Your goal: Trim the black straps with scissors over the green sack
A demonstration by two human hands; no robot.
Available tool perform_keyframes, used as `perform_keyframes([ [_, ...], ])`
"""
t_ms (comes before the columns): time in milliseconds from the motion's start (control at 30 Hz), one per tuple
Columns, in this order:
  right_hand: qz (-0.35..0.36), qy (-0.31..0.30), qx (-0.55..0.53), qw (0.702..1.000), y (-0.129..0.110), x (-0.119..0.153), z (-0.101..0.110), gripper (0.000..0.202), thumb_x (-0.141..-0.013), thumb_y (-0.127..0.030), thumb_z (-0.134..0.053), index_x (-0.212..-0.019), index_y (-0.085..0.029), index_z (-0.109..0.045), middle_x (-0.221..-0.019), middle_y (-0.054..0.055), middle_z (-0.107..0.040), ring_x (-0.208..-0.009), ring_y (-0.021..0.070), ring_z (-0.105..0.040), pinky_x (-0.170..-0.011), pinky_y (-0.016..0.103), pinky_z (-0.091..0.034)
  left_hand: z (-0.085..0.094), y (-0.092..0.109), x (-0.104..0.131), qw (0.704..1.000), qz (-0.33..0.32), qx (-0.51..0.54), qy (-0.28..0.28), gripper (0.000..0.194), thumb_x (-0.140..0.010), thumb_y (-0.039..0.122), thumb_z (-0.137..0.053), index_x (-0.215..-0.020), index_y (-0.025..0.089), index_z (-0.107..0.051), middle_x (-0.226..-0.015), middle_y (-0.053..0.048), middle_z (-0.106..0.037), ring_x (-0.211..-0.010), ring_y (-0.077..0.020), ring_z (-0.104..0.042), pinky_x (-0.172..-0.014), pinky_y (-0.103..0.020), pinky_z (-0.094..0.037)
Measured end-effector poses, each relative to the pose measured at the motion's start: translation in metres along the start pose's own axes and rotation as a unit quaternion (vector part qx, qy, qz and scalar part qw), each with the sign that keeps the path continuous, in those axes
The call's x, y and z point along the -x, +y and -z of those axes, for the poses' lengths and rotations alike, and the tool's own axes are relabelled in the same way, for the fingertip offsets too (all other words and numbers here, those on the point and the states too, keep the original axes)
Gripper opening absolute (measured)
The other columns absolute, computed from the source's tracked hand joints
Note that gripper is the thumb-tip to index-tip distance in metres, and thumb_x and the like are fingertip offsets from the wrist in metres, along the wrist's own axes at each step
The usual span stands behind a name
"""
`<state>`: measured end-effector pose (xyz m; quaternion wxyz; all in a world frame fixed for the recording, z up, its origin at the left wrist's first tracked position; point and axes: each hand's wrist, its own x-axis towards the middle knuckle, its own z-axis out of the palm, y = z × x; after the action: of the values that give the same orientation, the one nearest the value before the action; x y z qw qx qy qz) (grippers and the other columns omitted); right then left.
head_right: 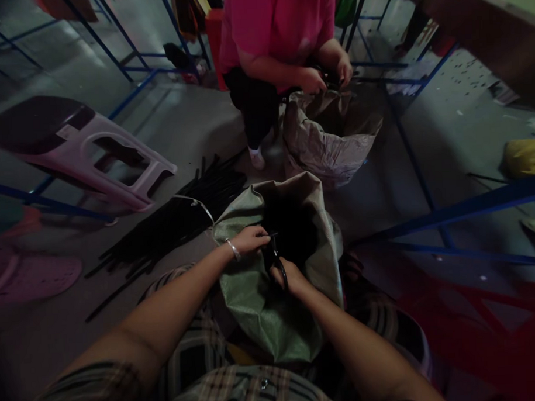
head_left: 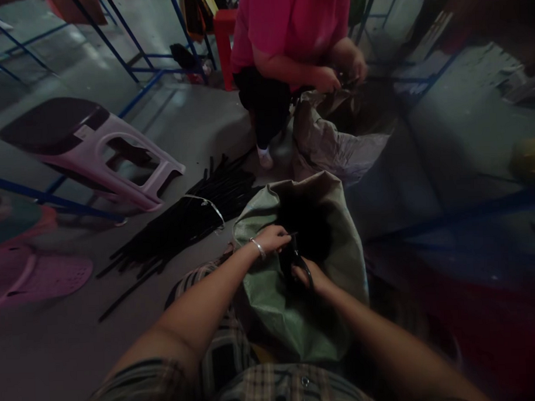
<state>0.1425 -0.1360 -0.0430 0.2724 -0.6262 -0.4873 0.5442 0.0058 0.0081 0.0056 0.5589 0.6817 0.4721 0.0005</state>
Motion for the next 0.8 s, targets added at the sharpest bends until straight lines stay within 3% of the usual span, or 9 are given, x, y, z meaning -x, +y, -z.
perform_keyframes([
  [300, 0.009, 0.012, 0.071, 0.997, 0.007, -0.003, 0.001, 0.015, -0.079, -0.031, -0.051, -0.083, -0.017, -0.055, -0.075, 0.003, -0.062, -0.066, 0.0153, -0.056, -0.059, 0.025, -0.042, -0.006, 0.001, 0.002, 0.999, -0.022, -0.040, -0.020, 0.018, -0.078, 0.031, -0.054, -0.079, 0.014, -0.063, -0.056, 0.003, -0.058, -0.046, -0.0092, -0.054, -0.045, -0.018, -0.039],
  [533, -0.076, 0.053, -0.015, 0.996, -0.005, 0.001, 0.002, 0.020, -0.079, -0.034, -0.049, -0.066, -0.018, -0.050, -0.053, -0.001, -0.054, -0.043, 0.0120, -0.050, -0.041, 0.022, -0.036, 0.001, -0.005, -0.002, 0.976, -0.082, -0.195, 0.045, 0.027, -0.077, 0.038, -0.058, -0.086, 0.016, -0.071, -0.076, -0.003, -0.067, -0.070, -0.0143, -0.059, -0.064, -0.022, -0.043],
  [800, -0.109, 0.095, -0.084, 0.986, -0.010, 0.000, 0.001, 0.021, -0.073, -0.031, -0.053, -0.057, -0.020, -0.045, -0.045, -0.005, -0.046, -0.035, 0.0096, -0.044, -0.036, 0.021, -0.034, 0.004, -0.011, -0.006, 0.973, -0.091, -0.207, 0.051, 0.027, -0.078, 0.036, -0.056, -0.089, 0.016, -0.071, -0.083, -0.004, -0.068, -0.077, -0.0155, -0.059, -0.070, -0.024, -0.043],
])
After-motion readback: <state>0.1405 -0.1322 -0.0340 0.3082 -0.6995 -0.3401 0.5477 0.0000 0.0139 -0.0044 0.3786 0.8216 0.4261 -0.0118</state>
